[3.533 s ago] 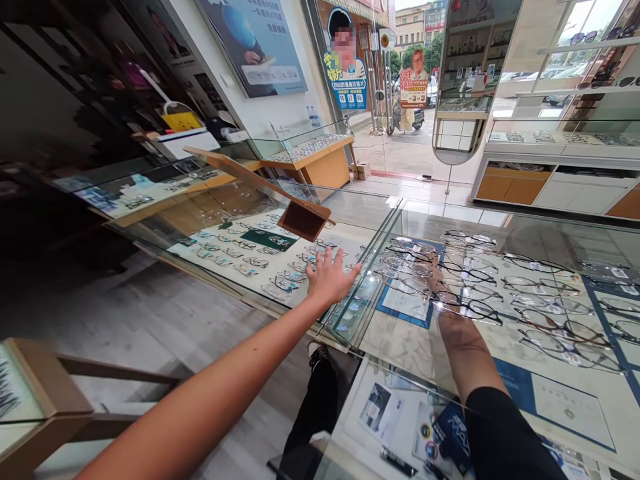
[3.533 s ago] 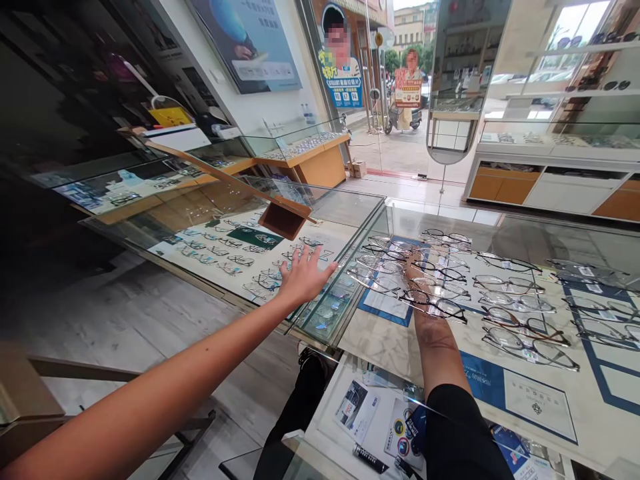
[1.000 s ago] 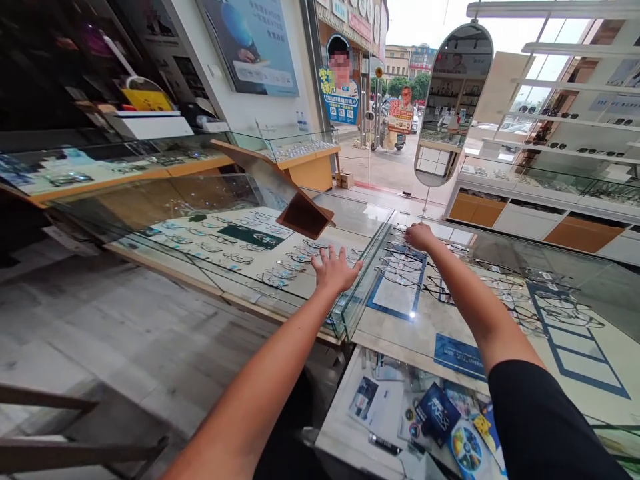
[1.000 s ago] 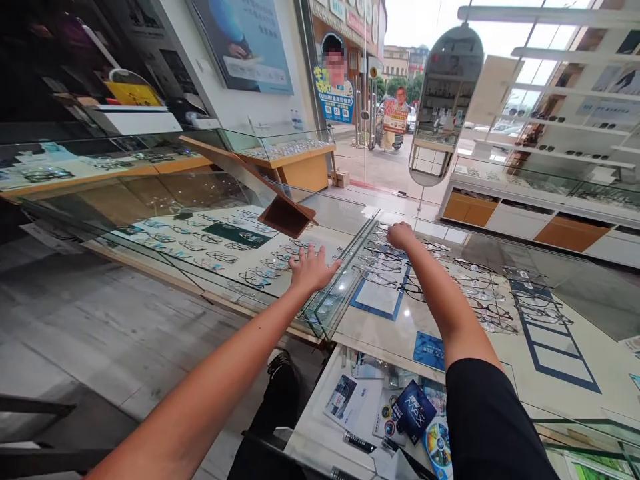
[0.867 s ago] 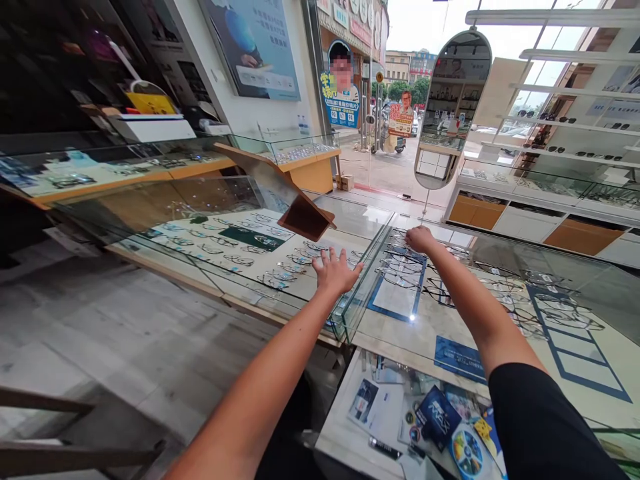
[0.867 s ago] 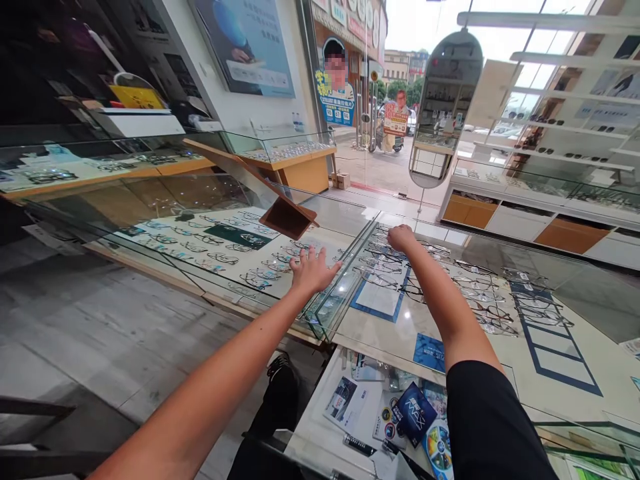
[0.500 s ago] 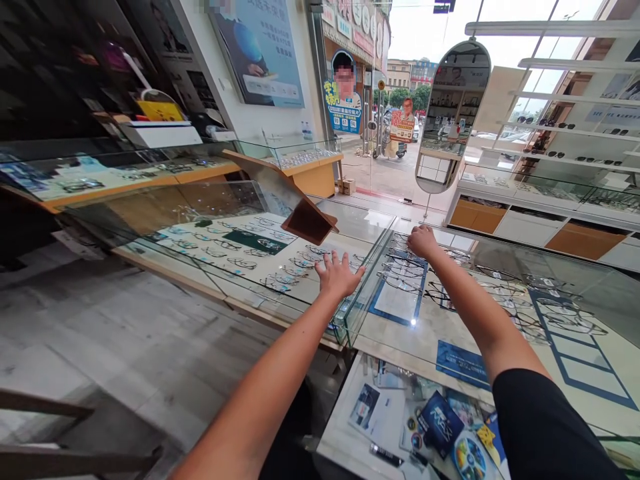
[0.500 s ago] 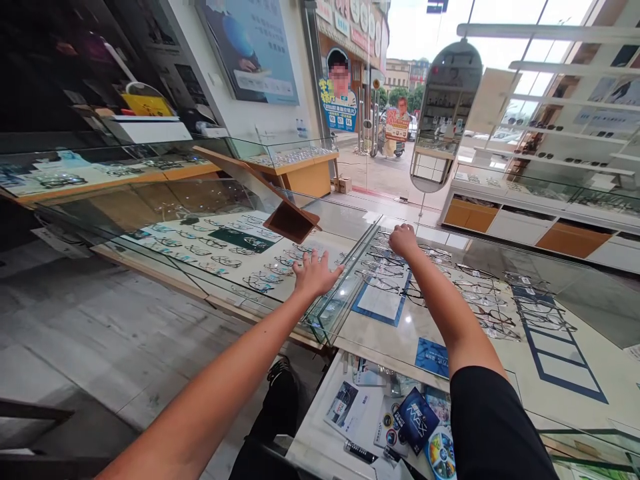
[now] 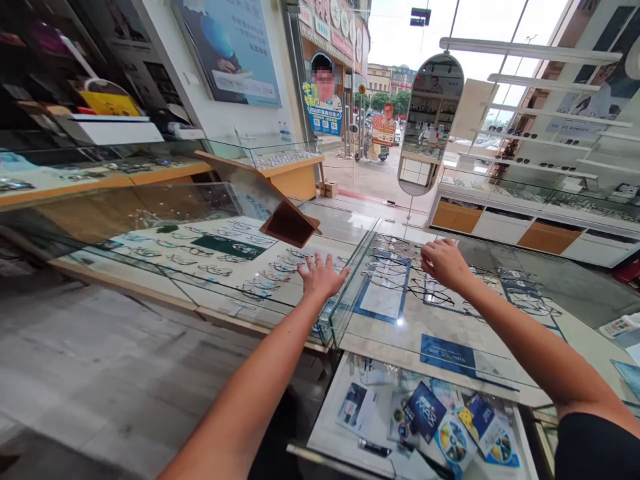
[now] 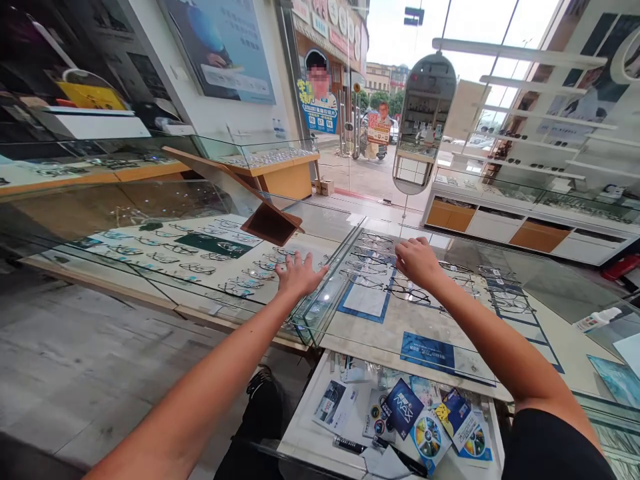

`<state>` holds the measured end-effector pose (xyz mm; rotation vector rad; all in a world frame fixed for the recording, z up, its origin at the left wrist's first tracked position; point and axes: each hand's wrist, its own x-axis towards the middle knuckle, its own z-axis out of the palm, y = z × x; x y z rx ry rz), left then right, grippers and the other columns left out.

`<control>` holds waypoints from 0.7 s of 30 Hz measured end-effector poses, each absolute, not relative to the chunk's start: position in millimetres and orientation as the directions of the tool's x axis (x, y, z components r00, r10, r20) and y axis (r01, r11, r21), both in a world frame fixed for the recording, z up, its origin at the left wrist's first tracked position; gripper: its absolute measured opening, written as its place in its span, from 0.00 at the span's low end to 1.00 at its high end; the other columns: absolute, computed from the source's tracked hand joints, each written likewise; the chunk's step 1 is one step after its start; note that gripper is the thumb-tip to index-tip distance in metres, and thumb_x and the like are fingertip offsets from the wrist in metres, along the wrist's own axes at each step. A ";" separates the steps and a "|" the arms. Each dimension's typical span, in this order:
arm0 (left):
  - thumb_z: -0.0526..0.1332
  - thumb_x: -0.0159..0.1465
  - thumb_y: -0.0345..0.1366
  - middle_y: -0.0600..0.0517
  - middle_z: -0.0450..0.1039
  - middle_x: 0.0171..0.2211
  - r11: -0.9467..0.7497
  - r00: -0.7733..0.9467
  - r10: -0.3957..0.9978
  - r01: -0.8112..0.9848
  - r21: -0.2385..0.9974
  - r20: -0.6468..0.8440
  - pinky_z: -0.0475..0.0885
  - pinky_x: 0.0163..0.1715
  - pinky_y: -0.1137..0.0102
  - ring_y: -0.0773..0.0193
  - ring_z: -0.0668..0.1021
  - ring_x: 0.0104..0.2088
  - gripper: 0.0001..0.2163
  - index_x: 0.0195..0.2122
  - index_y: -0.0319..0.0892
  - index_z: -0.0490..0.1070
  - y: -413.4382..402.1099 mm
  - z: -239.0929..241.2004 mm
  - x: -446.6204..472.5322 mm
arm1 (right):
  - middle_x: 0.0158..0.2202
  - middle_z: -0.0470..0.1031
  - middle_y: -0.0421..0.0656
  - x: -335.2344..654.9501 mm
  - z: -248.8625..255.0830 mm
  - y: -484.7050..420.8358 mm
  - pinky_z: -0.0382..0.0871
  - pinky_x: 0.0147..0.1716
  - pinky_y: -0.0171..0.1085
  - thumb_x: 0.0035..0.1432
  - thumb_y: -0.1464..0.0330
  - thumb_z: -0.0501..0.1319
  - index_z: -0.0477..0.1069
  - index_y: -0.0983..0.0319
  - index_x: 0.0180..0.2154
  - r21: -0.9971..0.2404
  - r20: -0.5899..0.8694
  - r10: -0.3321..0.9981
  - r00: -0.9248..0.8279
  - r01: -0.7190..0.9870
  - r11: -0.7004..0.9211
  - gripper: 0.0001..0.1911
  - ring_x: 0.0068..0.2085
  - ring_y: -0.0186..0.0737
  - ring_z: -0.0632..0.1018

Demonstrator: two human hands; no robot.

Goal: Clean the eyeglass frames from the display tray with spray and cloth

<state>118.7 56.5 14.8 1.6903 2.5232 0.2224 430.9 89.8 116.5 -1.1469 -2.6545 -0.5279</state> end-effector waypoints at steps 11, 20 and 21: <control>0.45 0.70 0.59 0.25 0.46 0.75 0.306 -0.318 0.948 0.918 0.251 0.007 0.49 0.67 0.36 0.28 0.52 0.74 0.42 0.73 0.28 0.54 48.6 29.7 108.8 | 0.36 0.82 0.50 652.8 65.9 -65.1 0.67 0.41 0.41 0.71 0.62 0.54 0.77 0.61 0.38 0.208 0.121 0.929 -0.350 0.924 0.321 0.16 0.39 0.48 0.80; 0.38 0.71 0.59 0.31 0.45 0.76 0.342 -0.335 0.939 0.930 0.134 -0.074 0.54 0.67 0.39 0.34 0.53 0.75 0.41 0.74 0.32 0.51 40.5 49.2 107.1 | 0.67 0.69 0.61 674.0 11.0 -90.1 0.61 0.67 0.54 0.72 0.55 0.46 0.65 0.70 0.67 0.058 0.181 0.972 -0.150 0.988 0.142 0.33 0.68 0.58 0.68; 0.38 0.71 0.58 0.32 0.44 0.76 0.352 -0.344 0.935 0.929 0.115 -0.083 0.54 0.67 0.40 0.35 0.53 0.75 0.40 0.74 0.32 0.51 40.5 49.5 106.8 | 0.69 0.66 0.60 669.9 10.3 -88.4 0.60 0.68 0.53 0.73 0.56 0.45 0.64 0.70 0.68 0.063 0.162 0.975 -0.150 0.988 0.141 0.34 0.70 0.57 0.67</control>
